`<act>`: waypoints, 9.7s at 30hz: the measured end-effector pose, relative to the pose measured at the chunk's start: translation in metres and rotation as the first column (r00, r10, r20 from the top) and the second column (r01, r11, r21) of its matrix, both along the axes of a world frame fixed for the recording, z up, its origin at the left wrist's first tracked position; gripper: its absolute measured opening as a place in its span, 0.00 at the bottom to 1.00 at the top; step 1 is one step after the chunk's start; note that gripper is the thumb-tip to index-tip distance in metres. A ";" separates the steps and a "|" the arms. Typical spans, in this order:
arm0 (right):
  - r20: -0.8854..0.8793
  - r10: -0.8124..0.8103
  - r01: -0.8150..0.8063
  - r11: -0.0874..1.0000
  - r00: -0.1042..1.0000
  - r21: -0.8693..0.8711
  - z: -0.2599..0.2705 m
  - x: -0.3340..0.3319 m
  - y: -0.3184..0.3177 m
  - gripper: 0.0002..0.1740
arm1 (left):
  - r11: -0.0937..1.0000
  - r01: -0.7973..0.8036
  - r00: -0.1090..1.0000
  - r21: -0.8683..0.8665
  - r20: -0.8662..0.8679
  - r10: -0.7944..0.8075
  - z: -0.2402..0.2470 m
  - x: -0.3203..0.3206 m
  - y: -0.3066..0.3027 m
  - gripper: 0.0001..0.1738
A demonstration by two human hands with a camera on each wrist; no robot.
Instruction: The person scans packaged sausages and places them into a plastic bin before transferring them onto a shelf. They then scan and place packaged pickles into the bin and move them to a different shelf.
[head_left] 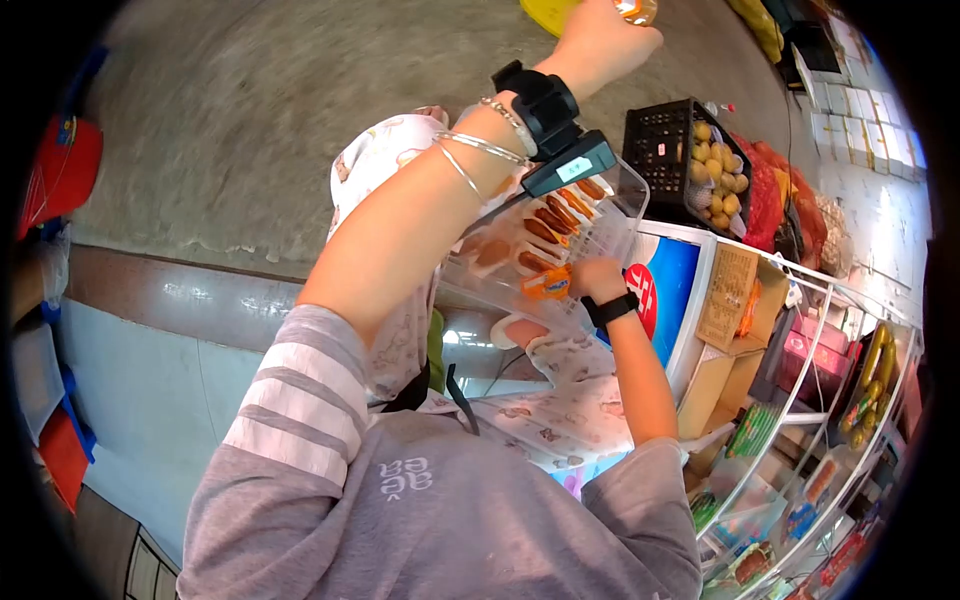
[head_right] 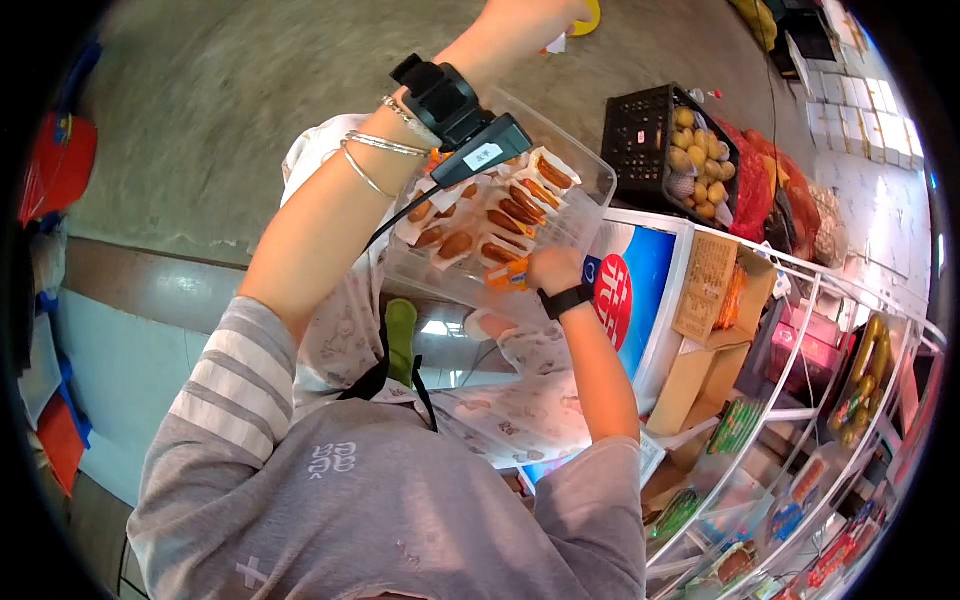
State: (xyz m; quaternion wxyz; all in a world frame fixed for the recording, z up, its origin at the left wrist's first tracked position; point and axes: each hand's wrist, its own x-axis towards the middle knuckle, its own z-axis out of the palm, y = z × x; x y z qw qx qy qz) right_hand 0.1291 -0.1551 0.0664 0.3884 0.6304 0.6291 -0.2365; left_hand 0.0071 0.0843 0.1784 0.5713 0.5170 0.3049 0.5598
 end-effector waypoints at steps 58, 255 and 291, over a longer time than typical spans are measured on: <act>-0.343 -0.123 0.307 0.240 -0.931 -0.921 0.046 -0.017 0.036 0.26 | 0.632 0.773 0.212 -0.053 -0.918 -0.336 -0.060 -0.022 -0.069 0.36; -0.543 -0.258 0.600 0.296 0.799 0.743 0.121 0.070 0.000 0.13 | 0.622 0.748 -0.295 -0.231 -0.955 0.001 -0.199 0.003 -0.075 0.31; -0.500 -0.328 0.597 0.381 0.801 0.706 0.118 0.077 -0.013 0.12 | 0.691 0.711 -0.252 -0.127 -0.964 0.082 -0.172 0.003 -0.078 0.20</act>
